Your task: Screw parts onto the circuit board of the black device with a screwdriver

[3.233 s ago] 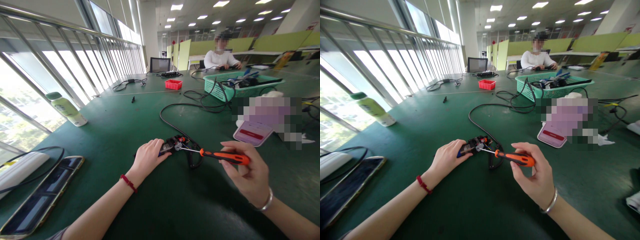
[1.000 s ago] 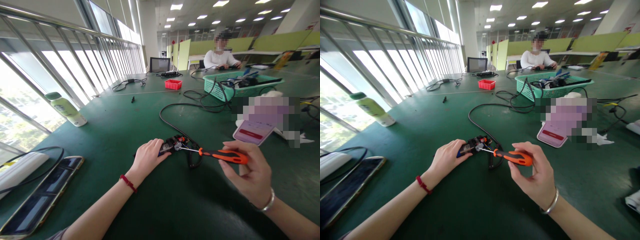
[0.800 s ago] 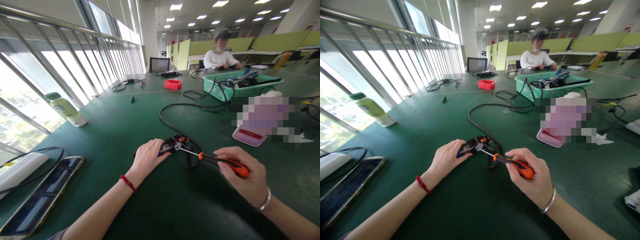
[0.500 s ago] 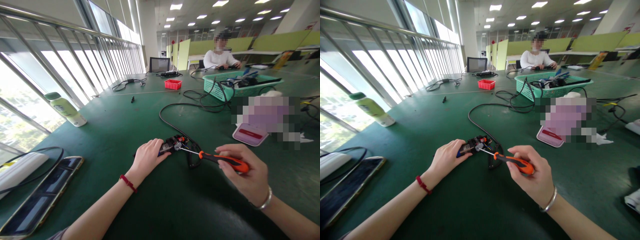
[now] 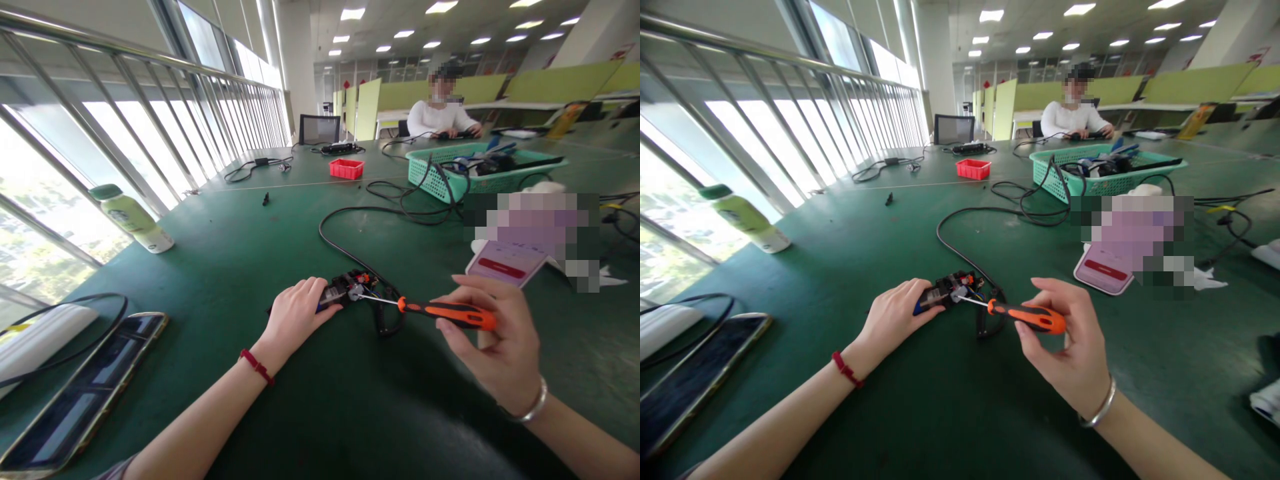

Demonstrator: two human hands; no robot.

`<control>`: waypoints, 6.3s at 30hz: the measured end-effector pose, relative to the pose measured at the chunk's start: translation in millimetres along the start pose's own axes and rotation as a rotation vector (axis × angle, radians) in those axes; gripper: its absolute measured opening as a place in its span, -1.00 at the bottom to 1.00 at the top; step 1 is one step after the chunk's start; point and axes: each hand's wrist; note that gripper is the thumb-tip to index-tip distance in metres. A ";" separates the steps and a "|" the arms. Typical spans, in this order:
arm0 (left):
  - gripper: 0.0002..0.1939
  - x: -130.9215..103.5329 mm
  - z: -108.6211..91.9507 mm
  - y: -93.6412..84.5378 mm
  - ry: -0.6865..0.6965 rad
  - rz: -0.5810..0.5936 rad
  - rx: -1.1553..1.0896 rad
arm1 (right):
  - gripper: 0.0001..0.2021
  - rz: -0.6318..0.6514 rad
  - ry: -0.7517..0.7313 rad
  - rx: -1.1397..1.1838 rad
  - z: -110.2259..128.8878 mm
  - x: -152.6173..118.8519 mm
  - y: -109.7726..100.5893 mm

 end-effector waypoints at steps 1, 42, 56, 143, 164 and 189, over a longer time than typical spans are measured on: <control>-0.69 0.0 0.1 -0.2 0.000 -0.001 0.000 | -0.60 -0.032 -0.005 0.025 0.0 0.3 0.8; -0.69 -0.4 -1.7 -1.9 -0.008 -0.002 -0.002 | -0.71 0.050 0.072 -0.009 0.5 -0.4 1.2; -0.70 -1.0 -1.8 -0.7 -0.011 -0.022 -0.010 | -0.63 -0.019 0.051 0.021 -0.9 -3.8 1.3; -0.69 0.3 -2.8 -4.2 -0.016 0.005 -0.018 | -0.85 0.118 0.285 0.058 -7.9 -1.0 -1.3; -0.69 0.0 -2.0 -3.9 -0.015 0.001 -0.019 | -0.84 0.159 0.346 0.166 -8.5 -4.1 -2.3; -0.68 -0.2 -0.9 -1.5 -0.004 -0.009 -0.002 | -0.65 -0.058 0.199 0.153 -3.8 -1.8 2.4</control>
Point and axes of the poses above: each hand's wrist, its own x-axis towards the middle knuckle, its own y-axis out of the palm, z = x × y, and after that the axes turned 13 degrees about y, right-handed
